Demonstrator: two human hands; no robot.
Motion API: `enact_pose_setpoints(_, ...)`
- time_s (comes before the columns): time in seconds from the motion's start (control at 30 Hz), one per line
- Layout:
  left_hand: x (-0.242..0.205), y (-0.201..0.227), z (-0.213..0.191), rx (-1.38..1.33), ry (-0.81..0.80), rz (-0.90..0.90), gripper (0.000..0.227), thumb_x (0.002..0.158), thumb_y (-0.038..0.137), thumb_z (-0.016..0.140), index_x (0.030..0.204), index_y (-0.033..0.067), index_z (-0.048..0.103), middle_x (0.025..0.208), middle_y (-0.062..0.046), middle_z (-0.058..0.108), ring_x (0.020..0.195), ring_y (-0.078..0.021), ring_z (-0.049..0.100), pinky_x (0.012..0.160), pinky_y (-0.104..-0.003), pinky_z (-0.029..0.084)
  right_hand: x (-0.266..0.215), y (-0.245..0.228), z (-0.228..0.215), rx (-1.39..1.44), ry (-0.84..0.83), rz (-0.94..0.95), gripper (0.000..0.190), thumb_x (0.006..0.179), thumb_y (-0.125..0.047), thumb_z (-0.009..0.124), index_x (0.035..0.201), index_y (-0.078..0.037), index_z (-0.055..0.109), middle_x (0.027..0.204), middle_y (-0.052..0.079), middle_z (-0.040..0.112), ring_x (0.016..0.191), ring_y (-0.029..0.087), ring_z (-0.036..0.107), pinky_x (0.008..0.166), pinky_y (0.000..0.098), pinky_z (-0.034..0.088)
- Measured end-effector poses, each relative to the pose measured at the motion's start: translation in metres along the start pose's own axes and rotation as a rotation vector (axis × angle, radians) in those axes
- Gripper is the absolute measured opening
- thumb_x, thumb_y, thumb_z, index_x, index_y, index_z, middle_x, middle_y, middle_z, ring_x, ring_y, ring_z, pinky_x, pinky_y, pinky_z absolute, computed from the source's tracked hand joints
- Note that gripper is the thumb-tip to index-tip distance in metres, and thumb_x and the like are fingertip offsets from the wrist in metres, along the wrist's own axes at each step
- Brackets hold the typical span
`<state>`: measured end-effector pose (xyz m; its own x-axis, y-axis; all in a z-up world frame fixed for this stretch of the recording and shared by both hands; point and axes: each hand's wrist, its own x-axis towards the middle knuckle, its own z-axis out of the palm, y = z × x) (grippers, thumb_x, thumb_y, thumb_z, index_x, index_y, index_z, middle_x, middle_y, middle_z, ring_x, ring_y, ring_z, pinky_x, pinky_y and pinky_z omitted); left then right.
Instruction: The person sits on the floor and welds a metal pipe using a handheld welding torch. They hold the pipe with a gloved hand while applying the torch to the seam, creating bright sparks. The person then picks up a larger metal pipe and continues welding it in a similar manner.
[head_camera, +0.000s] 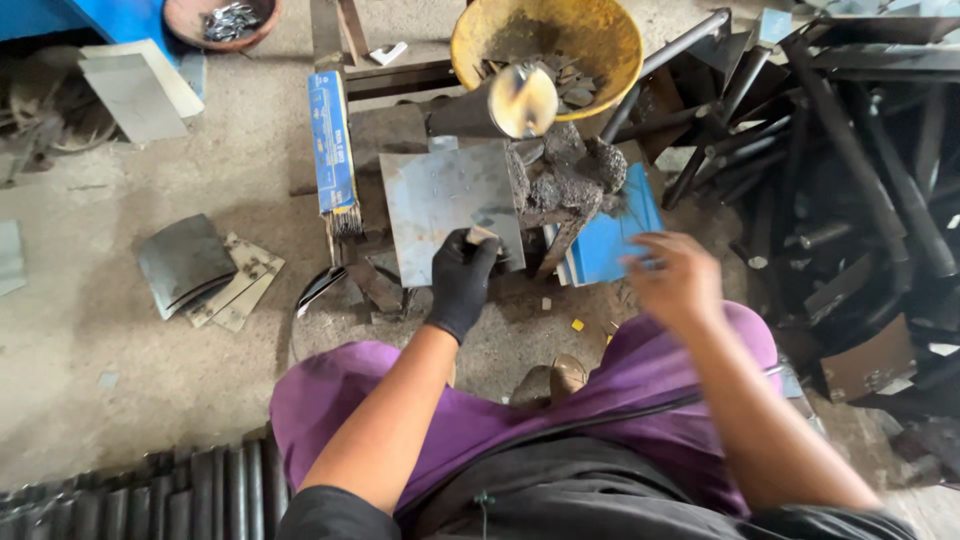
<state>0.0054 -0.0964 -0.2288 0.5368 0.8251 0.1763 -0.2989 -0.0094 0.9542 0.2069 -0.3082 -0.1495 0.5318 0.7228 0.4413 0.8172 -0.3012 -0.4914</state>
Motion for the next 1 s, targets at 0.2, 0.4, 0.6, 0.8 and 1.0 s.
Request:
enact_pose_setpoints(0.2,0.004,-0.001,-0.012,0.167,0.041,-0.162,0.015,0.096,0.015,0.072,0.103,0.0009,0.072,0.083,-0.007,0.074,0.067,-0.0119,0.07,0.064,-0.028,0.059,-0.071,0.174,-0.08,-0.319,-0.062,0.684,0.051,0.089,-0.045,0.076,0.129,-0.013,0.075,0.112,0.013,0.077,0.1,0.032,0.073,0.089,0.0422,0.055)
enact_pose_setpoints(0.4,0.0,0.027,-0.005,0.625,0.133,0.186,0.014,0.09,0.016,0.078,0.097,0.0043,0.076,0.084,-0.01,0.076,0.069,-0.0143,0.072,0.066,-0.03,0.056,-0.16,0.287,-0.038,0.528,-0.194,1.37,0.072,0.102,-0.065,0.059,0.122,0.004,0.07,0.11,0.022,0.068,0.093,0.039,0.068,0.082,0.0501,0.053)
enact_pose_setpoints(0.6,0.001,0.031,-0.001,0.65,0.146,0.228,0.016,0.09,0.014,0.075,0.101,0.0031,0.076,0.084,-0.011,0.075,0.069,-0.0158,0.072,0.066,-0.03,0.057,-0.174,0.288,-0.028,0.747,-0.285,1.42,0.045,0.102,-0.048,0.055,0.121,-0.009,0.067,0.109,0.011,0.071,0.092,0.027,0.067,0.079,0.0481,0.055)
enact_pose_setpoints(0.8,0.007,0.011,-0.013,0.334,0.166,-0.052,0.016,0.093,0.01,0.073,0.103,-0.0005,0.069,0.081,-0.007,0.074,0.063,-0.0104,0.07,0.059,-0.027,0.06,-0.175,0.279,-0.017,1.006,-0.262,1.342,0.032,0.103,-0.027,0.051,0.114,-0.003,0.069,0.105,0.013,0.073,0.09,0.025,0.07,0.081,0.0447,0.056)
enact_pose_setpoints(1.0,0.024,-0.021,-0.044,-0.032,0.23,-0.192,0.013,0.092,0.004,0.072,0.102,-0.0023,0.067,0.082,-0.006,0.07,0.063,-0.0131,0.069,0.057,-0.028,0.061,-0.116,0.293,-0.046,1.017,0.259,0.894,0.025,0.114,-0.026,0.045,0.123,-0.007,0.059,0.107,0.014,0.071,0.09,0.028,0.068,0.078,0.0425,0.056)
